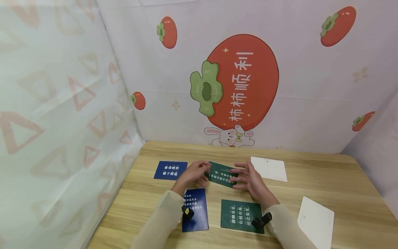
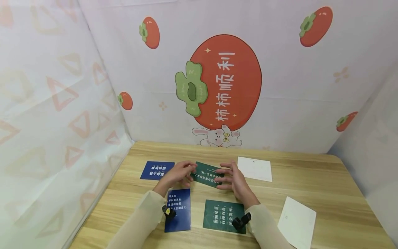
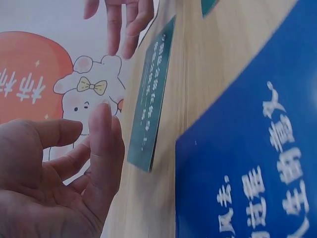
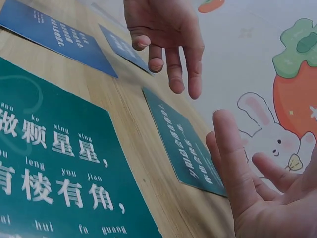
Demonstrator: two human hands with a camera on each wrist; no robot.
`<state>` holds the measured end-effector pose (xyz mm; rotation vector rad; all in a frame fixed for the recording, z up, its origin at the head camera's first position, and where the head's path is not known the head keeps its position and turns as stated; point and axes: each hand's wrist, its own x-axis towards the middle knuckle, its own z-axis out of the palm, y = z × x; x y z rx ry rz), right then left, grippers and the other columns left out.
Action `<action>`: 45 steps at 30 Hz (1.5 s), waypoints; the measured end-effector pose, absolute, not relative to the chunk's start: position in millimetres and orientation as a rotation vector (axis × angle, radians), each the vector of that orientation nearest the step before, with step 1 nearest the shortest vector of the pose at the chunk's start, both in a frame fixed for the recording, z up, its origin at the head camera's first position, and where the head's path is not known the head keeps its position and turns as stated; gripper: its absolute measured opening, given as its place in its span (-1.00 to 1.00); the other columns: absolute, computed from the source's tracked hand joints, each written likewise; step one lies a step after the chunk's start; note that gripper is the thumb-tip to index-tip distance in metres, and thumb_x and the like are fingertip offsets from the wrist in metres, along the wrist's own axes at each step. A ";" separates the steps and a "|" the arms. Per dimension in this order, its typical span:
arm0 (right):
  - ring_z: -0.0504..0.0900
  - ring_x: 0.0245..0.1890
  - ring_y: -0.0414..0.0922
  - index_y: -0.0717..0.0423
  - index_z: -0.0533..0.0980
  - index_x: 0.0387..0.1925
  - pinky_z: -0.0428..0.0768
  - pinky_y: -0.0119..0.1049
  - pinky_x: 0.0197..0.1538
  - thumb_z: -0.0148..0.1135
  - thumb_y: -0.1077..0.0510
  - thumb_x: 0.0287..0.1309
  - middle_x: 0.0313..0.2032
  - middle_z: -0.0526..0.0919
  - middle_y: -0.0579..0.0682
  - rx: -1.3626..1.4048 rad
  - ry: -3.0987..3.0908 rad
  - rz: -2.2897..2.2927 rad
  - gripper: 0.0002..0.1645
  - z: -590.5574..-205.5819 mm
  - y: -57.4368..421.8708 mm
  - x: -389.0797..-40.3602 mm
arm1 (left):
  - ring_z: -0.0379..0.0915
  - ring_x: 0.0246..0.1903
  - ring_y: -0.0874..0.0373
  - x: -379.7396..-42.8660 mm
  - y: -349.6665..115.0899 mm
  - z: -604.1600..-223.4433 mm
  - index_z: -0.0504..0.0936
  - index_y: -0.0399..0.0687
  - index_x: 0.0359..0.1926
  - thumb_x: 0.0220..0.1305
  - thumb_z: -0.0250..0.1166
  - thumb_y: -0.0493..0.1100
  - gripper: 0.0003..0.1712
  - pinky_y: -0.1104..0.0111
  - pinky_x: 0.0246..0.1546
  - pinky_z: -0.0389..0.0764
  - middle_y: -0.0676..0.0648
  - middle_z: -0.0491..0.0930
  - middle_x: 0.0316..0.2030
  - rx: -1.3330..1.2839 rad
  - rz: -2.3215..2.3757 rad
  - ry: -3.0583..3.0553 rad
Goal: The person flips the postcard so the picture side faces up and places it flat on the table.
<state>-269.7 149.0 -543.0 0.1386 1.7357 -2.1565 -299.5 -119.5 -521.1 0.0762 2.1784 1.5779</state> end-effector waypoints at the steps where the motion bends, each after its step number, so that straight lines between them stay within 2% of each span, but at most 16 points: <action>1: 0.68 0.05 0.17 0.03 0.26 0.41 0.73 0.11 -0.07 -0.37 -0.64 0.25 0.31 0.45 0.25 0.143 1.745 -2.152 0.06 -542.8 151.2 -269.1 | 0.68 -0.36 -0.07 -300.4 -116.3 -521.2 0.54 -0.06 0.23 0.53 0.08 -0.01 -0.61 0.12 -0.46 0.77 -0.17 0.60 -0.02 0.070 1.579 2.172; 6: 0.67 0.06 0.20 0.02 0.23 0.43 0.73 0.10 -0.07 -0.44 -0.60 0.31 0.32 0.44 0.26 0.157 1.792 -2.124 0.02 -540.4 163.8 -265.9 | 0.66 -0.40 -0.01 -305.2 -104.0 -523.2 0.56 -0.04 0.20 0.52 0.11 0.01 -0.62 0.15 -0.46 0.77 -0.15 0.59 -0.04 0.053 1.590 2.149; 13: 0.68 0.06 0.17 0.00 0.18 0.46 0.74 0.06 -0.06 -0.43 -0.63 0.26 0.31 0.45 0.26 0.168 1.870 -2.061 0.06 -534.9 183.1 -266.5 | 0.64 -0.39 0.05 -310.8 -88.6 -522.4 0.58 0.00 0.17 0.51 0.13 0.06 -0.62 0.20 -0.45 0.78 -0.15 0.58 -0.05 0.057 1.622 2.119; 18: 0.73 -0.02 0.06 0.03 0.14 0.48 0.74 0.05 -0.06 -0.41 -0.59 0.32 0.28 0.48 0.26 0.164 1.901 -2.040 0.02 -534.3 198.5 -267.9 | 0.66 -0.39 0.04 -312.3 -74.2 -520.7 0.51 -0.03 0.28 0.52 0.11 0.01 -0.57 0.17 -0.44 0.78 -0.14 0.59 0.00 0.074 1.641 2.096; 23: 0.73 -0.01 0.03 0.04 0.14 0.49 0.74 0.03 -0.05 -0.44 -0.57 0.33 0.29 0.49 0.24 0.190 1.917 -2.036 0.02 -535.0 216.5 -266.6 | 0.69 -0.33 0.01 -314.9 -61.7 -524.1 0.41 0.00 0.36 0.54 0.07 0.00 -0.53 0.13 -0.43 0.78 -0.15 0.59 0.05 0.109 1.679 2.047; 31: 0.73 -0.01 0.01 0.13 0.09 0.50 0.74 0.03 -0.03 -0.48 -0.60 0.30 0.34 0.41 0.29 0.169 2.004 -2.031 0.11 -534.7 246.1 -266.8 | 0.72 -0.28 0.00 -317.8 -45.8 -527.5 0.44 0.05 0.32 0.53 0.07 -0.02 -0.58 0.12 -0.42 0.78 -0.13 0.60 0.06 0.102 1.692 2.006; 38: 0.73 -0.03 -0.04 0.20 0.07 0.50 0.75 -0.03 -0.04 -0.47 -0.53 0.38 0.39 0.31 0.33 0.172 2.046 -2.031 0.06 -535.1 269.2 -264.4 | 0.72 -0.30 -0.01 -315.6 -25.5 -532.1 0.46 0.02 0.32 0.50 0.12 -0.02 -0.56 0.12 -0.45 0.78 -0.11 0.61 0.02 0.103 1.688 1.978; 42: 0.71 -0.03 -0.14 0.27 0.06 0.49 0.75 -0.10 -0.05 -0.44 -0.43 0.47 0.34 0.37 0.27 0.208 2.039 -2.075 -0.03 -534.3 283.5 -263.7 | 0.72 -0.32 -0.04 -314.5 -12.3 -532.7 0.47 0.04 0.32 0.48 0.15 -0.01 -0.55 0.11 -0.46 0.77 -0.17 0.62 -0.07 0.125 1.695 1.961; 45: 0.67 -0.02 -0.18 0.31 0.06 0.47 0.75 -0.13 -0.04 -0.43 -0.42 0.47 0.21 0.49 0.12 0.231 2.026 -2.115 -0.02 -533.4 293.2 -263.4 | 0.72 -0.32 -0.05 -315.2 -4.1 -532.1 0.45 0.02 0.34 0.49 0.14 -0.01 -0.53 0.12 -0.45 0.77 -0.20 0.60 -0.04 0.140 1.699 1.945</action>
